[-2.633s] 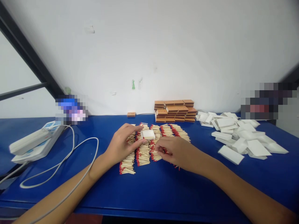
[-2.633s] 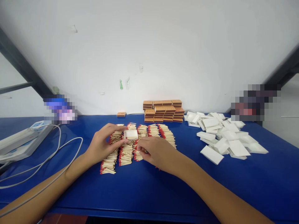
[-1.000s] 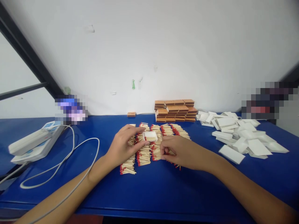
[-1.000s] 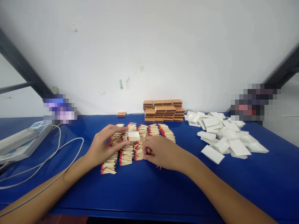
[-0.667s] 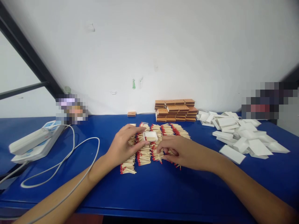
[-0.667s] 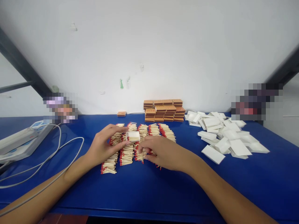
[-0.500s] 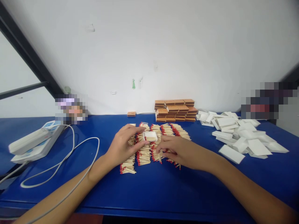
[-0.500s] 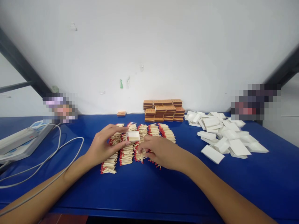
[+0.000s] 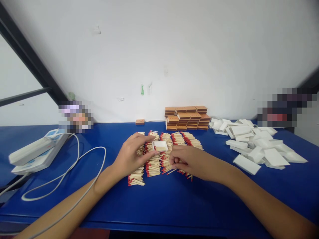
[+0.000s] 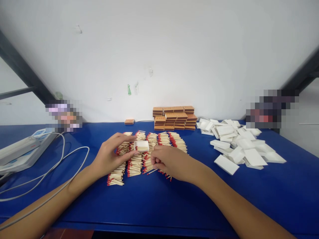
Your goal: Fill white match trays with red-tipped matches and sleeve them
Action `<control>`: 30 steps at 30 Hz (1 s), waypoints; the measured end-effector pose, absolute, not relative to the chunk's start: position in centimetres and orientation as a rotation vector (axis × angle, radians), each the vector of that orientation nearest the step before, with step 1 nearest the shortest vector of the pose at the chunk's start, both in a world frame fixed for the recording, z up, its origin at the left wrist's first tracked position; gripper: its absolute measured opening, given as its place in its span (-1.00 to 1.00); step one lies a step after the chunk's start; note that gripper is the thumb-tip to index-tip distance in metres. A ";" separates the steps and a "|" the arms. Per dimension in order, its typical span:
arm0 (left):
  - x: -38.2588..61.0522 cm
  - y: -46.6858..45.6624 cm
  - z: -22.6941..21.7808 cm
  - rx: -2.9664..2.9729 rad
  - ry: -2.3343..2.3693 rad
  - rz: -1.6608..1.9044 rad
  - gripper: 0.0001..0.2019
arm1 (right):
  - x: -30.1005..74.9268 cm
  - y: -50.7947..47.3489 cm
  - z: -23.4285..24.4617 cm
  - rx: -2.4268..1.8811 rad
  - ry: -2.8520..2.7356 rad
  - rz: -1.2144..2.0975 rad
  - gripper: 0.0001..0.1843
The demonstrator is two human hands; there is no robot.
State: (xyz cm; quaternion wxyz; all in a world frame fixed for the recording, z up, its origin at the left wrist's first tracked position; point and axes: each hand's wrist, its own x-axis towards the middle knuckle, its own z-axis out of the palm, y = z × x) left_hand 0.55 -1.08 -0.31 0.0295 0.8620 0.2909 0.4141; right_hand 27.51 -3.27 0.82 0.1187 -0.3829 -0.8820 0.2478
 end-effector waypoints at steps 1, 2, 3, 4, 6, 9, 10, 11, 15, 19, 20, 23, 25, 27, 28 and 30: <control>0.5 -1.1 -0.3 2.660 0.897 1.280 -0.60 | 27.6 -3.2 0.8 -1.117 -2.583 0.715 -0.84; 0.6 -1.1 -0.3 2.662 0.897 1.278 -0.60 | 27.6 -3.2 0.9 -1.115 -2.586 0.702 -0.84; 0.6 -1.0 -0.3 2.665 0.897 1.277 -0.60 | 27.7 -3.2 0.9 -1.116 -2.585 0.695 -0.83; 0.6 -1.0 -0.3 2.667 0.896 1.278 -0.60 | 27.7 -3.2 1.0 -1.120 -2.581 0.693 -0.83; 0.5 -1.0 -0.3 2.665 0.898 1.277 -0.60 | 27.7 -3.2 1.1 -1.128 -2.578 0.704 -0.84; 0.5 -1.0 -0.4 2.661 0.898 1.269 -0.60 | 27.7 -3.3 1.3 -1.118 -2.580 0.706 -0.86; 0.5 -1.0 -0.4 2.662 0.897 1.268 -0.60 | 27.6 -3.3 1.3 -1.112 -2.585 0.701 -0.85; 0.5 -1.0 -0.4 2.664 0.894 1.269 -0.60 | 27.6 -3.3 1.3 -1.108 -2.588 0.700 -0.85; 0.5 -1.1 -0.3 2.670 0.896 1.268 -0.60 | 27.6 -3.3 1.1 -1.092 -2.592 0.732 -0.84; 0.5 -1.1 -0.2 2.670 0.905 1.254 -0.60 | 27.6 -3.4 1.2 -1.109 -2.576 0.751 -0.84; 0.5 -1.1 -0.2 2.672 0.904 1.255 -0.60 | 27.7 -3.5 1.4 -1.115 -2.570 0.747 -0.84; 0.5 -1.0 -0.3 2.676 0.907 1.245 -0.60 | 27.8 -3.5 2.1 -1.129 -2.516 0.699 -0.87; 0.5 -0.9 -0.3 2.676 0.910 1.233 -0.59 | 28.0 -3.4 2.5 -1.116 -2.455 0.613 -0.88; 0.5 -0.9 -0.4 2.669 0.900 1.225 -0.56 | 28.2 -3.3 2.8 -1.103 -2.387 0.509 -0.88; 0.5 -1.0 -0.4 2.665 0.889 1.221 -0.55 | 28.2 -3.2 2.8 -1.098 -2.357 0.467 -0.88; 0.7 -1.1 -0.4 2.655 0.864 1.214 -0.53 | 28.1 -3.2 2.7 -1.093 -2.314 0.405 -0.88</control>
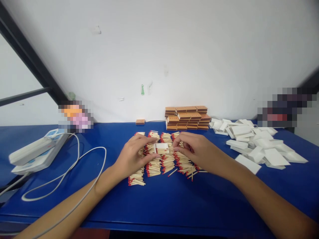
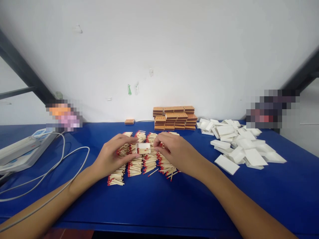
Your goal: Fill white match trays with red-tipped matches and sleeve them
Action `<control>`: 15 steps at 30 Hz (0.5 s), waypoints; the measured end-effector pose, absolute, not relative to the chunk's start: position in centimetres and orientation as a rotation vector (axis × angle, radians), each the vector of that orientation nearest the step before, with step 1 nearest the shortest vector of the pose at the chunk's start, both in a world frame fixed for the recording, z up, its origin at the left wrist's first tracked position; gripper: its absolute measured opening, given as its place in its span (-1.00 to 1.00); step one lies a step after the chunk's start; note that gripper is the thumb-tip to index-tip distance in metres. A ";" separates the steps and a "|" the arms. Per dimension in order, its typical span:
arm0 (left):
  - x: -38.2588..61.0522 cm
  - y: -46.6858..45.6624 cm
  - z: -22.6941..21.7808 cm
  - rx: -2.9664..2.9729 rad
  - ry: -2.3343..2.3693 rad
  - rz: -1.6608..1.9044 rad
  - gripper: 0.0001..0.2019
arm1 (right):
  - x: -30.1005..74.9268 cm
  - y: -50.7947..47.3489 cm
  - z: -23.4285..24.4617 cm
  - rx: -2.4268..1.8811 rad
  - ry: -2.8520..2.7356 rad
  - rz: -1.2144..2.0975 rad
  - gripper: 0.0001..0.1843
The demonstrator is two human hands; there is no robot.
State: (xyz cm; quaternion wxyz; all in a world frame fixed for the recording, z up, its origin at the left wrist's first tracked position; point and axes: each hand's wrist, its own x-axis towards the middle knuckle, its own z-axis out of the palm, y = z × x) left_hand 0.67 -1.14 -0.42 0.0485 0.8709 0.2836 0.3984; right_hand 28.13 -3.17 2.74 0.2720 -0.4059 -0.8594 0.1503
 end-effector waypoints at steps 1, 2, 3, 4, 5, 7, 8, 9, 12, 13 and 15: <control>0.8 -1.3 -0.4 2.650 0.851 1.213 -0.53 | 28.0 -3.2 2.6 -1.088 -2.302 0.380 -0.89; 0.9 -1.4 -0.4 2.643 0.841 1.212 -0.53 | 27.9 -3.2 2.4 -1.078 -2.296 0.356 -0.89; 1.0 -1.6 -0.3 2.637 0.830 1.211 -0.53 | 27.7 -3.2 2.3 -1.062 -2.295 0.336 -0.88; 1.2 -1.7 -0.3 2.632 0.818 1.214 -0.53 | 27.6 -3.2 2.1 -1.045 -2.296 0.318 -0.88; 1.3 -1.9 -0.2 2.631 0.804 1.218 -0.53 | 27.4 -3.3 1.9 -1.028 -2.296 0.301 -0.88; 1.4 -2.1 -0.2 2.634 0.780 1.230 -0.53 | 27.0 -3.3 1.5 -0.996 -2.291 0.266 -0.90; 1.5 -2.2 -0.2 2.636 0.771 1.235 -0.53 | 26.9 -3.4 1.3 -0.981 -2.286 0.249 -0.89; 1.5 -2.3 -0.2 2.635 0.764 1.238 -0.53 | 26.8 -3.4 1.2 -0.965 -2.281 0.236 -0.88; 1.6 -2.3 -0.2 2.620 0.761 1.238 -0.52 | 26.7 -3.4 0.8 -0.894 -2.279 0.237 -0.86; 1.6 -2.3 -0.2 2.613 0.767 1.239 -0.52 | 26.7 -3.3 0.7 -0.874 -2.277 0.244 -0.85; 1.5 -2.2 -0.2 2.597 0.792 1.246 -0.52 | 26.7 -3.3 0.6 -0.849 -2.268 0.261 -0.83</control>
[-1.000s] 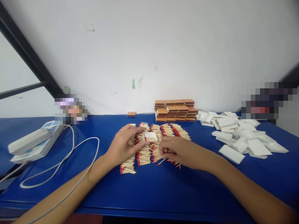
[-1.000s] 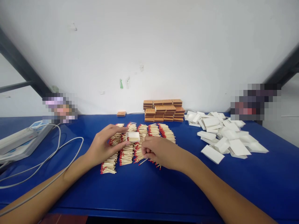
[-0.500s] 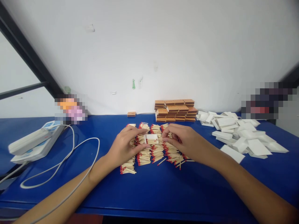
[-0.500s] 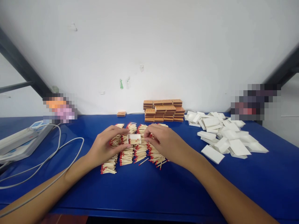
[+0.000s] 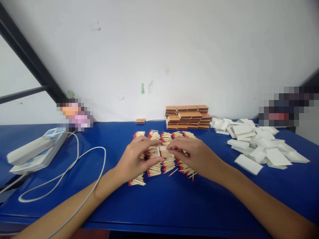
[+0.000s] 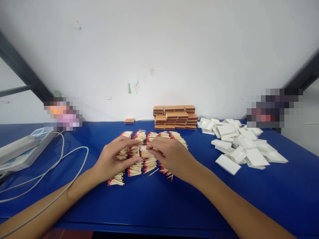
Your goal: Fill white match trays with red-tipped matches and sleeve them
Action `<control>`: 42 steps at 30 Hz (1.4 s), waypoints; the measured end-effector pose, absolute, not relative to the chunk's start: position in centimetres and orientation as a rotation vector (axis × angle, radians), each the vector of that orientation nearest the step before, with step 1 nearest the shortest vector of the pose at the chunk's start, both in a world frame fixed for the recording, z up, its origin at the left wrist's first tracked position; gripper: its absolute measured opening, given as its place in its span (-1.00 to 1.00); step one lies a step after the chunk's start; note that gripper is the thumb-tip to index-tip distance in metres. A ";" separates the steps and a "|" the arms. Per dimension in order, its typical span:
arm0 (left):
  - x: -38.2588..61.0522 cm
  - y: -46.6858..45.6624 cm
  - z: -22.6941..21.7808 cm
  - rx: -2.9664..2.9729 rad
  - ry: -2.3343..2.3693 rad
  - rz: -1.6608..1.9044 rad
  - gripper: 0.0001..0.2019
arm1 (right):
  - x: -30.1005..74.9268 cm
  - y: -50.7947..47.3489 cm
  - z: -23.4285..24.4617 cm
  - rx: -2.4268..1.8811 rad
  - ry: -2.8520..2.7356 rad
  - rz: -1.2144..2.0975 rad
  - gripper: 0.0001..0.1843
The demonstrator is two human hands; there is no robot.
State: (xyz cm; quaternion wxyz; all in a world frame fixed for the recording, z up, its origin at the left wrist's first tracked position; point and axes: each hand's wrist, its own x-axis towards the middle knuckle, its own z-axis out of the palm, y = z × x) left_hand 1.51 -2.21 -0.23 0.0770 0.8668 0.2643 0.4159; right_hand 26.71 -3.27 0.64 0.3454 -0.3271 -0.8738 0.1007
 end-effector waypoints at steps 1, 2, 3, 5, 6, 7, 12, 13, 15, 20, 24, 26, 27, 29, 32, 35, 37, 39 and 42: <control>1.5 -2.1 -0.2 2.590 0.805 1.252 -0.53 | 26.7 -3.3 0.7 -0.837 -2.261 0.265 -0.83; 1.4 -2.1 -0.3 2.582 0.817 1.259 -0.53 | 26.7 -3.3 0.8 -0.826 -2.250 0.265 -0.82; 1.3 -2.0 -0.3 2.576 0.829 1.270 -0.54 | 26.8 -3.3 1.0 -0.821 -2.235 0.262 -0.82; 1.1 -1.8 -0.3 2.566 0.863 1.291 -0.55 | 26.9 -3.4 1.5 -0.840 -2.219 0.269 -0.84; 1.0 -1.7 -0.3 2.560 0.884 1.302 -0.55 | 27.0 -3.5 1.8 -0.871 -2.238 0.300 -0.85; 1.0 -1.6 -0.3 2.554 0.907 1.310 -0.56 | 27.2 -3.6 2.1 -0.915 -2.280 0.360 -0.87; 0.7 -1.4 -0.2 2.549 0.977 1.313 -0.59 | 27.8 -4.0 2.6 -1.091 -2.554 0.790 -0.92; 0.7 -1.4 -0.2 2.555 0.977 1.309 -0.59 | 27.9 -4.1 2.6 -1.118 -2.573 0.826 -0.93; 0.6 -1.4 -0.3 2.568 0.968 1.299 -0.59 | 27.9 -4.1 2.4 -1.177 -2.590 0.868 -0.93; 0.6 -1.3 -0.4 2.588 0.959 1.302 -0.60 | 27.8 -4.1 2.1 -1.250 -2.602 0.942 -0.89; 0.6 -1.2 -0.3 2.604 0.959 1.290 -0.61 | 27.4 -4.4 1.7 -1.219 -2.640 0.857 -0.86; 0.7 -1.3 -0.3 2.614 0.956 1.287 -0.61 | 27.1 -4.5 1.5 -1.187 -2.643 0.782 -0.85; 0.7 -1.3 -0.3 2.616 0.953 1.289 -0.61 | 27.1 -4.5 1.4 -1.168 -2.641 0.753 -0.84; 0.7 -1.3 -0.3 2.621 0.948 1.291 -0.62 | 26.9 -4.4 1.4 -1.138 -2.623 0.709 -0.86; 0.7 -1.3 -0.2 2.624 0.939 1.288 -0.62 | 26.9 -4.2 1.3 -1.112 -2.606 0.703 -0.88; 0.7 -1.3 -0.1 2.626 0.936 1.279 -0.62 | 26.8 -4.2 1.3 -1.080 -2.606 0.720 -0.86; 0.7 -1.3 -0.1 2.626 0.940 1.272 -0.63 | 26.8 -4.2 1.4 -1.066 -2.602 0.715 -0.85; 0.7 -1.3 -0.1 2.627 0.939 1.272 -0.63 | 26.8 -4.3 1.5 -1.056 -2.597 0.702 -0.85; 0.7 -1.3 0.0 2.634 0.928 1.278 -0.62 | 26.9 -4.3 1.8 -1.060 -2.600 0.715 -0.84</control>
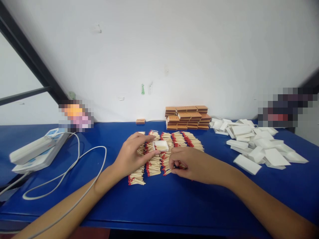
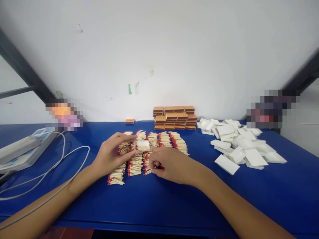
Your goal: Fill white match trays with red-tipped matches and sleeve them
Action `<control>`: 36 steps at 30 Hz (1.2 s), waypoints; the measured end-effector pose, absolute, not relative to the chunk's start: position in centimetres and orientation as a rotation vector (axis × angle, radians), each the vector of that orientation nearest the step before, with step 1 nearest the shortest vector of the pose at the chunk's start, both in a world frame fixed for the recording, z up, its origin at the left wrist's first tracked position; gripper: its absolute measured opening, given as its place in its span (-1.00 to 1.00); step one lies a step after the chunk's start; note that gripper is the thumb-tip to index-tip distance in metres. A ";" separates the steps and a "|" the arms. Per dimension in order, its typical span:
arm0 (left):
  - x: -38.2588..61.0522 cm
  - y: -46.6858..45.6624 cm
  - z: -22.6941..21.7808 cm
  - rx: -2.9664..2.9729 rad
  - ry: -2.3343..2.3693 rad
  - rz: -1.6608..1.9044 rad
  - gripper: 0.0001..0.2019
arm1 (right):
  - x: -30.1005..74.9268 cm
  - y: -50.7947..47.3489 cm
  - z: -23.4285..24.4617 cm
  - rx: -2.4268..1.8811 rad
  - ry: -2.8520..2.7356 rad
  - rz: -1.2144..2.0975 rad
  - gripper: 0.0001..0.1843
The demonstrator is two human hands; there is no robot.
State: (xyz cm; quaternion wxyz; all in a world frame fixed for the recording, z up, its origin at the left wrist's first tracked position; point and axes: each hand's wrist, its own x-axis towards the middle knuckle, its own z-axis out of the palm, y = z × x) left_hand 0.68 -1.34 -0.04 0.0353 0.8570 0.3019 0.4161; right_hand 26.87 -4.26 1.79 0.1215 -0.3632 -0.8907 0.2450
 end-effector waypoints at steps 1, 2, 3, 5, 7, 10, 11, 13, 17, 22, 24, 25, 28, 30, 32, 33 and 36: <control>0.7 -1.3 0.0 2.637 0.924 1.280 -0.62 | 26.9 -4.2 1.9 -1.065 -2.603 0.730 -0.83; 0.7 -1.3 0.0 2.638 0.922 1.281 -0.62 | 26.9 -4.2 1.9 -1.070 -2.609 0.745 -0.82; 0.7 -1.4 0.0 2.639 0.921 1.281 -0.63 | 26.9 -4.2 1.9 -1.076 -2.613 0.757 -0.81; 0.8 -1.4 0.0 2.639 0.923 1.282 -0.63 | 26.8 -4.3 1.9 -1.094 -2.621 0.763 -0.81; 0.7 -1.4 0.0 2.640 0.925 1.282 -0.63 | 26.8 -4.3 1.8 -1.121 -2.630 0.753 -0.81; 0.7 -1.3 -0.1 2.649 0.923 1.278 -0.63 | 26.8 -4.4 1.7 -1.118 -2.642 0.739 -0.82; 0.6 -1.3 -0.1 2.651 0.923 1.276 -0.62 | 26.9 -4.4 1.7 -1.106 -2.643 0.746 -0.82; 0.6 -1.3 -0.1 2.650 0.926 1.273 -0.61 | 27.0 -4.3 1.9 -1.089 -2.628 0.773 -0.84; 0.6 -1.2 -0.3 2.638 0.940 1.248 -0.59 | 27.5 -4.0 2.2 -1.077 -2.573 0.766 -0.86; 0.8 -1.4 -0.5 2.665 0.916 1.213 -0.58 | 27.6 -3.7 2.4 -1.127 -2.460 0.647 -0.84; 0.9 -1.6 -0.5 2.667 0.902 1.210 -0.59 | 27.6 -3.7 2.4 -1.113 -2.427 0.567 -0.84; 1.0 -1.6 -0.4 2.668 0.896 1.208 -0.59 | 27.5 -3.7 2.3 -1.103 -2.411 0.532 -0.83; 1.0 -1.8 -0.4 2.679 0.888 1.193 -0.58 | 27.3 -3.7 2.2 -1.102 -2.379 0.504 -0.85; 1.0 -1.7 -0.4 2.685 0.884 1.193 -0.57 | 27.4 -3.6 2.1 -1.110 -2.377 0.528 -0.84; 0.9 -1.6 -0.4 2.686 0.891 1.199 -0.58 | 27.5 -3.5 2.2 -1.110 -2.378 0.534 -0.83; 0.9 -1.6 -0.4 2.686 0.897 1.203 -0.58 | 27.6 -3.4 2.2 -1.102 -2.375 0.517 -0.83; 0.9 -1.6 -0.3 2.681 0.921 1.211 -0.59 | 27.7 -3.3 2.2 -1.082 -2.321 0.432 -0.83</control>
